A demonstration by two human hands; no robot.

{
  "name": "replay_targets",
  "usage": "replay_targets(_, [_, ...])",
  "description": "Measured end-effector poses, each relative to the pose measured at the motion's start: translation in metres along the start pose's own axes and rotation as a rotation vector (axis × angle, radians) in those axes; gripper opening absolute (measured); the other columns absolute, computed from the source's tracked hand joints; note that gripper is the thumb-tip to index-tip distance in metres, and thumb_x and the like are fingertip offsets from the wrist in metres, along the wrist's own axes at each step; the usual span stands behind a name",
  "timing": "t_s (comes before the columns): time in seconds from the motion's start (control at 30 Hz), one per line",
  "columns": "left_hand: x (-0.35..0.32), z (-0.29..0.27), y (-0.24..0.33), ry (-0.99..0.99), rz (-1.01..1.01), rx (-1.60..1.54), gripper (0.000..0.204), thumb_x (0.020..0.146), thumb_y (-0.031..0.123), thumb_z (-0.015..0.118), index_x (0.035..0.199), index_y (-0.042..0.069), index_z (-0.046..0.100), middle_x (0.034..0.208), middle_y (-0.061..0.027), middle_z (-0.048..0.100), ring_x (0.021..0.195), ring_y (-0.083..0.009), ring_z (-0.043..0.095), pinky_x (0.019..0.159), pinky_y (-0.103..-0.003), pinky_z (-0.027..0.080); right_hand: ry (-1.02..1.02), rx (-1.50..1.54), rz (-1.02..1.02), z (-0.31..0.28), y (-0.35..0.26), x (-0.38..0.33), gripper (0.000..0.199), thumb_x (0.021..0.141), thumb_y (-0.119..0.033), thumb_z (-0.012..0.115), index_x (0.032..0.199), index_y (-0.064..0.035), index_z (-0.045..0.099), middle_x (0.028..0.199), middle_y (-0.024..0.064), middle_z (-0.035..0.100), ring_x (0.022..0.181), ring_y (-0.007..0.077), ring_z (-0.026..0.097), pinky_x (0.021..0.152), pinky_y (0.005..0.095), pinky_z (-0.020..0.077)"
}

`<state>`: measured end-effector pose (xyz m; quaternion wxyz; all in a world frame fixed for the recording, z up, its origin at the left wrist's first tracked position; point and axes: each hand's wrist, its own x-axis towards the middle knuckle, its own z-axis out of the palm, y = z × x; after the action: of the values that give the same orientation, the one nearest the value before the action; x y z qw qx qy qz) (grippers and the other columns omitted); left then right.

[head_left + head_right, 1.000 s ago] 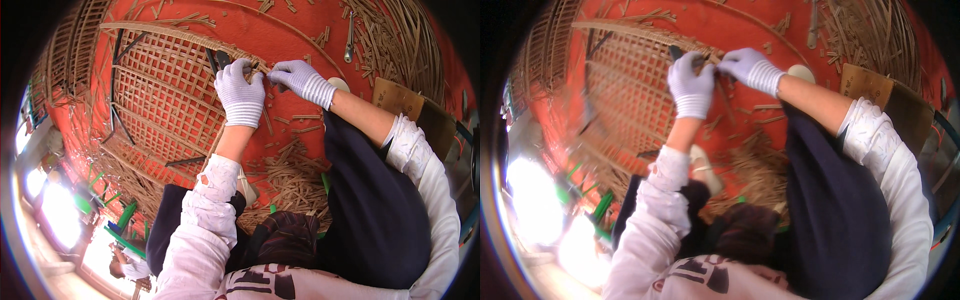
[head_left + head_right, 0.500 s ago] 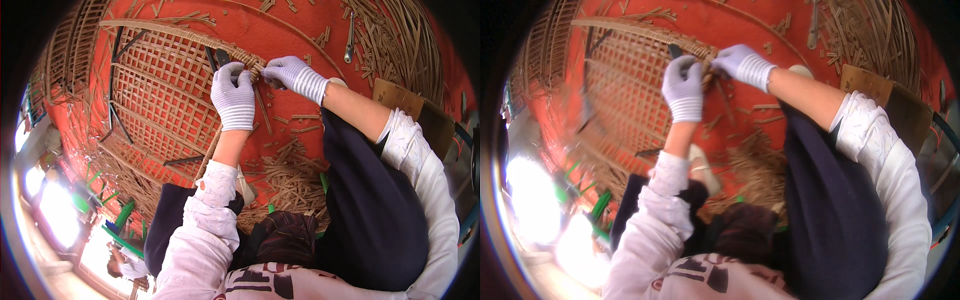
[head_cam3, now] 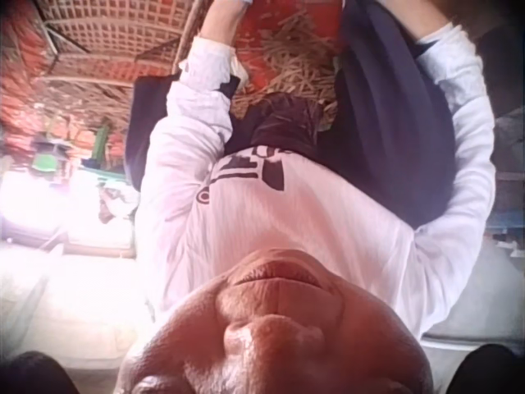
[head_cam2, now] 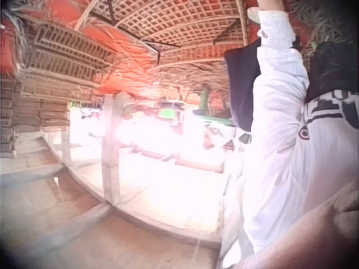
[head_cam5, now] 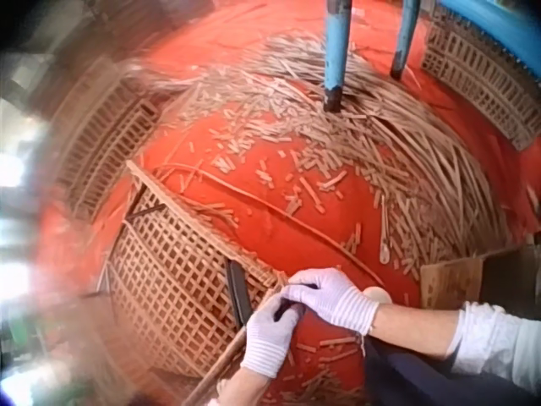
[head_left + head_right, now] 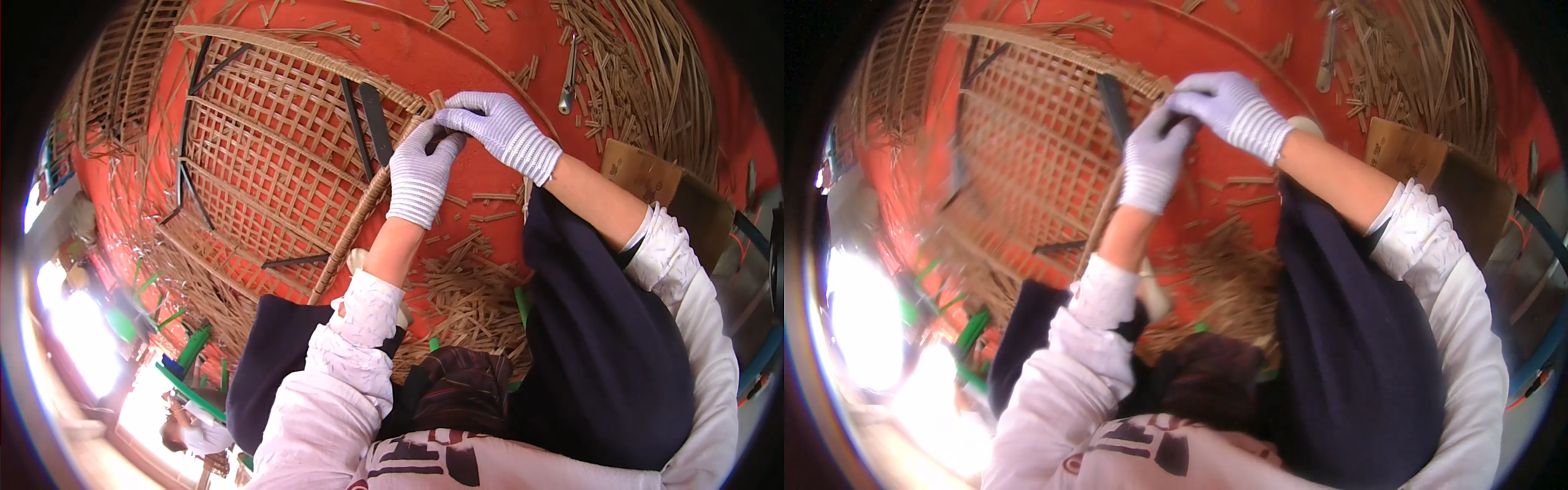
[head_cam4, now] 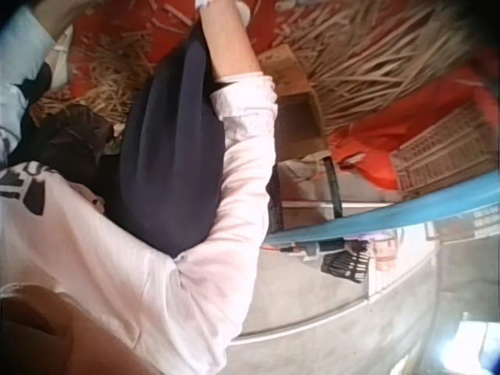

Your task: The recorder is manually weaving bamboo or wicker strips onto a structural frame to manufacture a furniture component.

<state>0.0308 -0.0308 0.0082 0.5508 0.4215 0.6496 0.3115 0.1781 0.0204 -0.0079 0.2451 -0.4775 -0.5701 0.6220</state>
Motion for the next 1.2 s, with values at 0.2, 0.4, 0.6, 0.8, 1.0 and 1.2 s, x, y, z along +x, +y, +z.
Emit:
replay_targets(0.2, [-0.004, -0.007, -0.006, 0.067, -0.187, 0.044, 0.021, 0.088, 0.015, 0.068, 0.092, -0.005, 0.070, 0.077, -0.0085, 0.068, 0.072, -0.0107, 0.060, 0.070, -0.026, 0.049, 0.066, 0.177, 0.209, -0.017, -0.009, -0.002, 0.026, 0.097, -0.025, 0.058, 0.112, -0.0064, 0.069, 0.087, 0.0010, 0.068, 0.075, 0.0073, 0.059, 0.071, 0.0242, 0.0514])
replay_targets(0.4, [-0.004, -0.004, -0.025, 0.036, -0.262, -0.184, 0.022, 0.092, 0.017, 0.063, 0.090, -0.003, 0.070, 0.073, -0.0072, 0.068, 0.064, -0.0105, 0.058, 0.062, -0.026, 0.048, -0.103, 0.099, 0.281, -0.012, 0.002, -0.010, 0.026, 0.098, -0.025, 0.056, 0.112, -0.0061, 0.067, 0.087, 0.0012, 0.068, 0.074, 0.0075, 0.059, 0.069, 0.0242, 0.0508])
replay_targets(0.6, [-0.008, 0.006, -0.033, 0.060, -0.253, -0.178, 0.021, 0.094, 0.015, 0.059, 0.089, -0.002, 0.070, 0.072, -0.0069, 0.068, 0.059, -0.0092, 0.056, 0.058, -0.025, 0.047, -0.159, -0.031, 0.272, -0.001, 0.020, -0.013, 0.027, 0.099, -0.025, 0.052, 0.111, -0.0047, 0.065, 0.085, 0.0022, 0.068, 0.073, 0.0083, 0.059, 0.067, 0.0247, 0.0495])
replay_targets(0.8, [-0.005, 0.006, -0.029, 0.080, -0.312, -0.197, 0.022, 0.094, 0.015, 0.060, 0.087, -0.003, 0.069, 0.070, -0.0064, 0.066, 0.055, -0.0089, 0.055, 0.053, -0.024, 0.047, -0.154, 0.024, 0.313, -0.002, 0.017, -0.015, 0.029, 0.100, -0.028, 0.051, 0.111, -0.0057, 0.065, 0.085, 0.0028, 0.068, 0.072, 0.0092, 0.059, 0.067, 0.0256, 0.0499])
replay_targets(1.0, [0.000, 0.003, -0.023, 0.109, -0.315, -0.195, 0.023, 0.093, 0.017, 0.062, 0.089, -0.003, 0.070, 0.068, -0.0053, 0.064, 0.053, -0.0087, 0.055, 0.051, -0.024, 0.047, -0.128, 0.056, 0.320, -0.003, 0.013, -0.017, 0.030, 0.100, -0.029, 0.051, 0.112, -0.0064, 0.065, 0.085, 0.0038, 0.068, 0.073, 0.0104, 0.061, 0.068, 0.0264, 0.0510])
replay_targets(1.2, [0.006, 0.005, -0.019, 0.143, -0.331, -0.231, 0.021, 0.091, 0.016, 0.061, 0.087, -0.002, 0.072, 0.067, -0.0060, 0.064, 0.051, -0.0090, 0.054, 0.051, -0.023, 0.047, -0.114, 0.010, 0.277, -0.004, 0.013, -0.017, 0.030, 0.099, -0.030, 0.052, 0.109, -0.0064, 0.066, 0.083, 0.0031, 0.067, 0.072, 0.0107, 0.060, 0.068, 0.0264, 0.0513])
